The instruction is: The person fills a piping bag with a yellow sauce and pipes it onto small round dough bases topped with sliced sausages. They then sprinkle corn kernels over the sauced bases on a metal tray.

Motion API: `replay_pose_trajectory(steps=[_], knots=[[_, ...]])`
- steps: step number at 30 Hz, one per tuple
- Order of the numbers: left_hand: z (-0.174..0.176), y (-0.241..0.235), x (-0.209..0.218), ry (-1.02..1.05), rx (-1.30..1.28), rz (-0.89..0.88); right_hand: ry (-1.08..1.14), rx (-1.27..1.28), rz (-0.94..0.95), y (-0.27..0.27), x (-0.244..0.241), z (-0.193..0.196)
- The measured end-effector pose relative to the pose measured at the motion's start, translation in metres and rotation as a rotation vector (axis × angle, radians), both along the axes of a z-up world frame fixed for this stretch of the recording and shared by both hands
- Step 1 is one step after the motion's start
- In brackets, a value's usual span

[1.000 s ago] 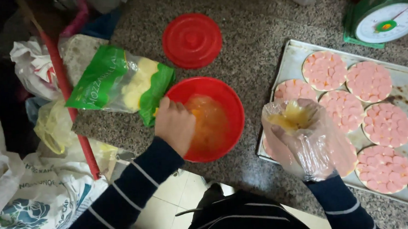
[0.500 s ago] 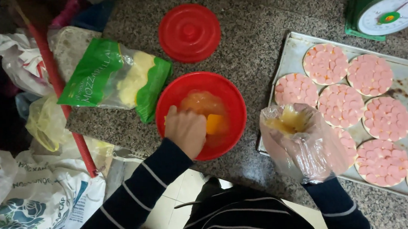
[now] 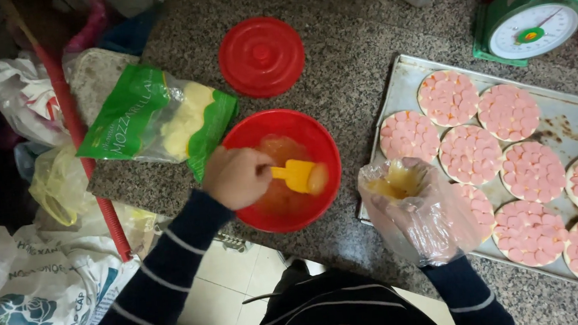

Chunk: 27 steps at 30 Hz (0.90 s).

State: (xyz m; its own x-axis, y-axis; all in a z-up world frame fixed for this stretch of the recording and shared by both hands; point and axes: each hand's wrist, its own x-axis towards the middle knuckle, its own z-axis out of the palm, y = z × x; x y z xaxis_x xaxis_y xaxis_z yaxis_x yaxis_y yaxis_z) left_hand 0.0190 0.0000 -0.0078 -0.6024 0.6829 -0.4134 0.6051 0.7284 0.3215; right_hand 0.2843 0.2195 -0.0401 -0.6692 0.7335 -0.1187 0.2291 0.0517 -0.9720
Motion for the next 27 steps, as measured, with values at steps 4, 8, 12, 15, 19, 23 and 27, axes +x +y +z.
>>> replay_pose_trajectory(steps=[4,8,12,15,19,23,27], knots=[[0.023,-0.023,-0.008,-0.016,0.263,0.109,-0.025,0.078,0.018,-0.002,-0.008,0.003],[0.085,-0.023,0.012,0.069,0.508,0.142,0.03,0.022,0.03,-0.003,-0.011,0.004],[0.121,-0.008,0.055,0.326,0.683,-0.028,0.137,-0.045,0.021,-0.007,-0.024,0.004],[0.101,0.005,0.087,0.659,0.742,-0.139,0.238,-0.111,0.021,-0.008,-0.032,0.004],[0.089,0.008,0.126,1.029,0.611,-0.351,0.388,-0.219,0.028,-0.009,-0.047,0.004],[0.095,-0.007,0.135,1.126,0.52,-0.494,0.535,-0.33,0.052,-0.008,-0.052,0.003],[0.108,-0.03,0.121,1.135,0.476,-0.522,0.636,-0.413,0.084,-0.001,-0.049,0.001]])
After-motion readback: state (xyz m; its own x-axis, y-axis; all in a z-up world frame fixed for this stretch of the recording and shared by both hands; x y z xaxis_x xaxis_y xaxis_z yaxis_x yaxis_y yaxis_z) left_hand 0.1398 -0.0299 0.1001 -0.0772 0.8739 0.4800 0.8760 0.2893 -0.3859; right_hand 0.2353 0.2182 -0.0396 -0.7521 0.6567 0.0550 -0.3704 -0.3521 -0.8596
